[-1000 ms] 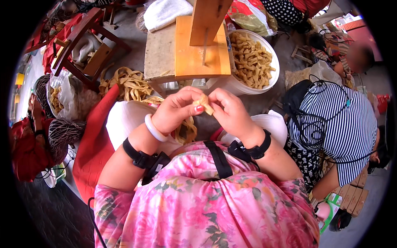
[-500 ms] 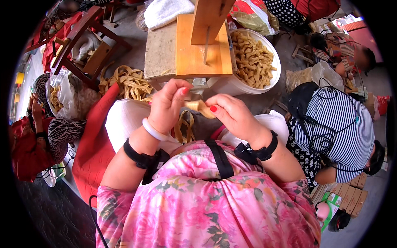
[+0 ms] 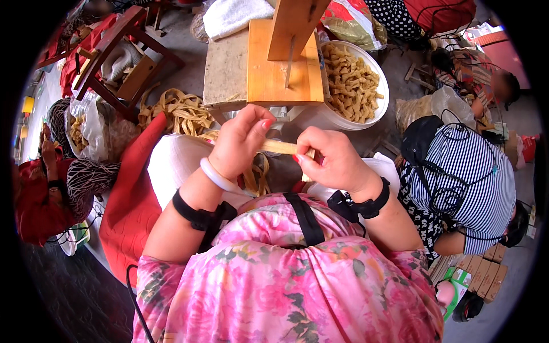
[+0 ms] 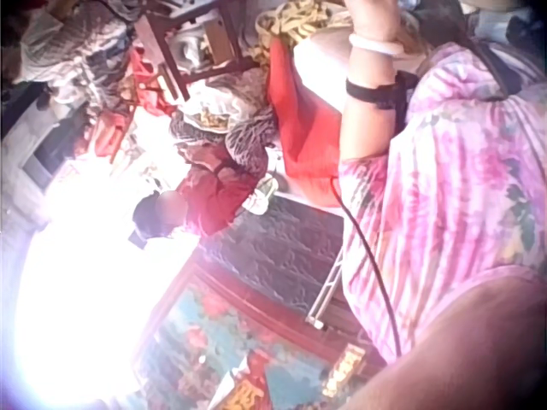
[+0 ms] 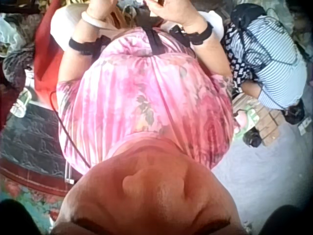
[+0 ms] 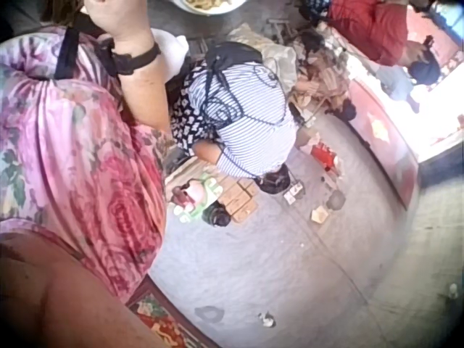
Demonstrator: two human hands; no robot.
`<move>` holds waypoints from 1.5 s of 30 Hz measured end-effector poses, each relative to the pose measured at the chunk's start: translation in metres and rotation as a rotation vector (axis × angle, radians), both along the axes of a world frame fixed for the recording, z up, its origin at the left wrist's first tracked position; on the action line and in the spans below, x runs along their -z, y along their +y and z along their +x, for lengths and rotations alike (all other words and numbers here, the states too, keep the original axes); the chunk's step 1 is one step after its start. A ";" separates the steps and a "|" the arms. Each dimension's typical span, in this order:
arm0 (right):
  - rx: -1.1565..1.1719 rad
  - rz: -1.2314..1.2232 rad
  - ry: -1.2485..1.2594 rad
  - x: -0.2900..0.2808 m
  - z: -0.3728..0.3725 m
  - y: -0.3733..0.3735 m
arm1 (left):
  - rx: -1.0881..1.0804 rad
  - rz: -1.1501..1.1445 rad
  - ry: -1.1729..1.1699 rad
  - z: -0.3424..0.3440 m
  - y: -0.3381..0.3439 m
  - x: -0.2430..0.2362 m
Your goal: The person folds strips of dried material by hand, occasionally utilizing a wooden jig to hold the material, and places the finished products into a bucket.
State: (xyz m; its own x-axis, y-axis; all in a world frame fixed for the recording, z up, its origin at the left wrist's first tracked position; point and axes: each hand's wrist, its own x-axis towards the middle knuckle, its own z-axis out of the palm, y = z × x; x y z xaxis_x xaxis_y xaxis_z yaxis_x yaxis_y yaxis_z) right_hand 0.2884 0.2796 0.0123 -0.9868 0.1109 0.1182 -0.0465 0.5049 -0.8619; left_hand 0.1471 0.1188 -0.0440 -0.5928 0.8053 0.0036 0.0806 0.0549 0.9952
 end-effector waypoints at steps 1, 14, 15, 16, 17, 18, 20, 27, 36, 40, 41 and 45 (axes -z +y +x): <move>0.044 -0.074 -0.011 0.002 0.001 0.000 | 0.060 0.036 -0.137 -0.004 0.000 0.002; 0.337 -0.109 0.204 0.012 -0.075 0.058 | -0.058 -0.033 -0.162 -0.068 0.059 -0.044; 0.328 -0.005 0.199 0.014 -0.082 0.060 | -0.117 -0.014 -0.088 -0.071 0.066 -0.042; 0.319 0.099 0.195 0.020 -0.088 0.062 | -0.111 -0.082 0.108 -0.084 0.070 -0.026; 0.322 0.204 0.180 0.031 -0.086 0.066 | -0.109 -0.188 0.183 -0.084 0.068 -0.024; 0.323 0.379 0.178 0.039 -0.081 0.070 | -0.115 -0.288 0.266 -0.083 0.064 -0.025; 0.476 0.487 0.302 0.041 -0.067 0.093 | -0.081 -0.338 0.182 -0.082 0.048 -0.027; 0.072 0.602 0.446 -0.002 -0.023 0.010 | 0.182 -0.118 -0.571 -0.025 0.020 -0.047; 0.035 0.431 0.425 0.013 -0.010 -0.001 | 0.298 0.417 -0.941 -0.031 -0.016 -0.012; -0.146 0.048 0.233 0.012 -0.008 -0.018 | 0.118 0.354 -0.698 -0.009 -0.007 -0.025; -0.145 0.039 0.207 0.013 -0.008 -0.020 | 0.145 0.291 -0.157 -0.009 -0.006 -0.020; -0.066 0.188 0.212 0.031 -0.005 -0.019 | 0.141 0.099 0.838 0.011 0.004 -0.013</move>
State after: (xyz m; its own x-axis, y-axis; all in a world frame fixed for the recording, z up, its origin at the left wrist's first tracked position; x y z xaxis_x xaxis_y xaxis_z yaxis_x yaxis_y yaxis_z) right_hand 0.2835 0.2604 -0.0191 -0.9421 0.0042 0.3352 -0.2535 0.6451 -0.7208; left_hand 0.1585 0.1228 -0.0308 -0.2575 0.8440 0.4704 0.7916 -0.0949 0.6036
